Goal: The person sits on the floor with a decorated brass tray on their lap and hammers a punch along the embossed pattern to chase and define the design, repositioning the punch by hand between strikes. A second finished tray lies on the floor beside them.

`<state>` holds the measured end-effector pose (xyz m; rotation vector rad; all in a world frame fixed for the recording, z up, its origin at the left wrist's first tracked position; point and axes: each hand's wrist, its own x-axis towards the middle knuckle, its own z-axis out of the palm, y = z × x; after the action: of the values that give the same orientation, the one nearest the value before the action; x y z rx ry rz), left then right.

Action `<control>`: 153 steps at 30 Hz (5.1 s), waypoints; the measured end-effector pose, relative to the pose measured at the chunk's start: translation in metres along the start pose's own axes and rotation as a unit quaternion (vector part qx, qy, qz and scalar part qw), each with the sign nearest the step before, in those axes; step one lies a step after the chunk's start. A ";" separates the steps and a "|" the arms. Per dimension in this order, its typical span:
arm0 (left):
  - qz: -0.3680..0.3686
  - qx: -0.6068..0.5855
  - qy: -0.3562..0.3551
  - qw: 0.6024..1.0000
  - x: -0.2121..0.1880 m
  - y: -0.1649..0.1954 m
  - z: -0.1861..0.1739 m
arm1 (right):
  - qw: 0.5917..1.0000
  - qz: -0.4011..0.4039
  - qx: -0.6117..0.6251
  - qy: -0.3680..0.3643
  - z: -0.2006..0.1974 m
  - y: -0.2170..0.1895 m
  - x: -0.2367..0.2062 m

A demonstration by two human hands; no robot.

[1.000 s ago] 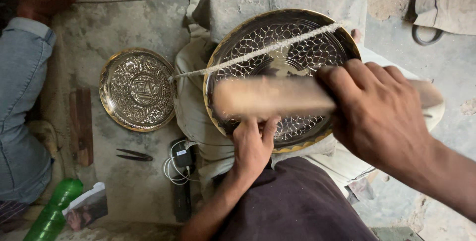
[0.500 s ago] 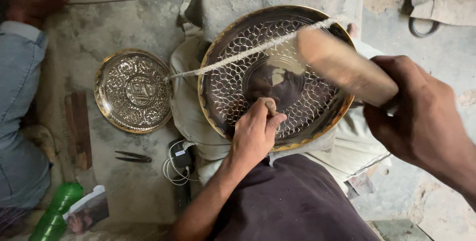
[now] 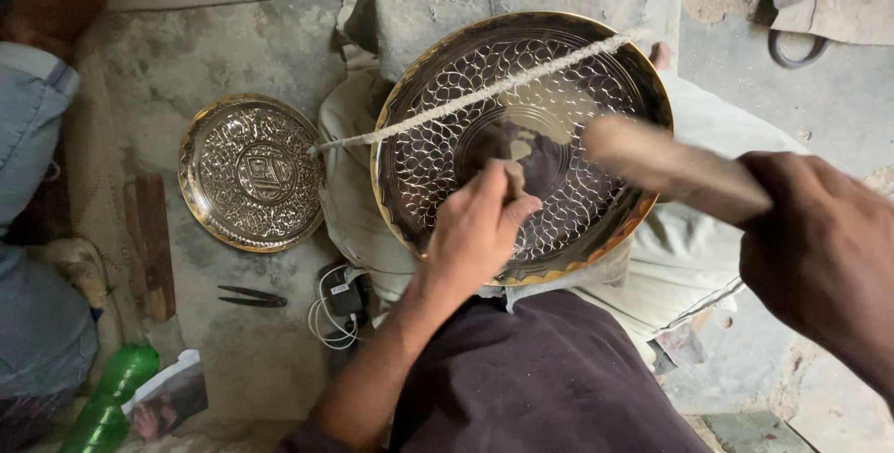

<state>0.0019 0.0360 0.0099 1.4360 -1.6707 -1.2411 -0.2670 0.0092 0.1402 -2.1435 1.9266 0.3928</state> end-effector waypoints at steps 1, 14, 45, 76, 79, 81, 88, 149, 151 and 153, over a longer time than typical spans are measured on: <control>0.025 -0.015 0.009 1.000 0.001 -0.002 -0.005 | 0.998 0.023 0.055 0.013 0.001 0.002 -0.004; 0.120 0.126 -0.124 0.977 0.018 0.016 -0.016 | 0.910 0.050 0.406 0.063 0.049 0.018 -0.017; -0.041 0.007 0.230 0.972 -0.053 -0.006 0.032 | 0.925 -0.273 -0.237 0.114 -0.033 -0.074 0.026; 0.066 0.063 0.219 0.971 -0.041 -0.007 0.021 | 0.921 -0.264 -0.238 0.161 -0.060 -0.084 0.030; 0.042 0.032 0.192 0.980 -0.033 -0.006 0.019 | 0.963 -0.196 -0.154 0.106 -0.061 -0.086 0.033; 0.038 -0.015 0.177 0.983 -0.029 -0.007 0.017 | 0.927 -0.207 -0.302 0.078 -0.060 -0.078 0.031; 0.051 -0.021 0.127 0.990 -0.025 -0.002 0.013 | 0.932 -0.148 -0.329 -0.014 -0.041 -0.052 0.018; -0.054 -0.079 0.332 0.938 -0.091 -0.005 -0.074 | 0.889 -0.051 0.352 0.289 0.098 -0.085 -0.004; -0.040 -0.079 0.336 0.938 -0.098 -0.009 -0.071 | 0.491 0.007 0.863 0.120 0.097 -0.125 -0.015; -0.061 -0.080 0.326 0.940 -0.109 -0.013 -0.072 | 0.554 0.026 0.796 0.243 0.088 -0.110 -0.009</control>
<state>0.0960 0.1222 0.0386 1.6312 -1.0222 -0.8024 -0.1627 0.0598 0.0599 -0.7994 1.2630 -1.5209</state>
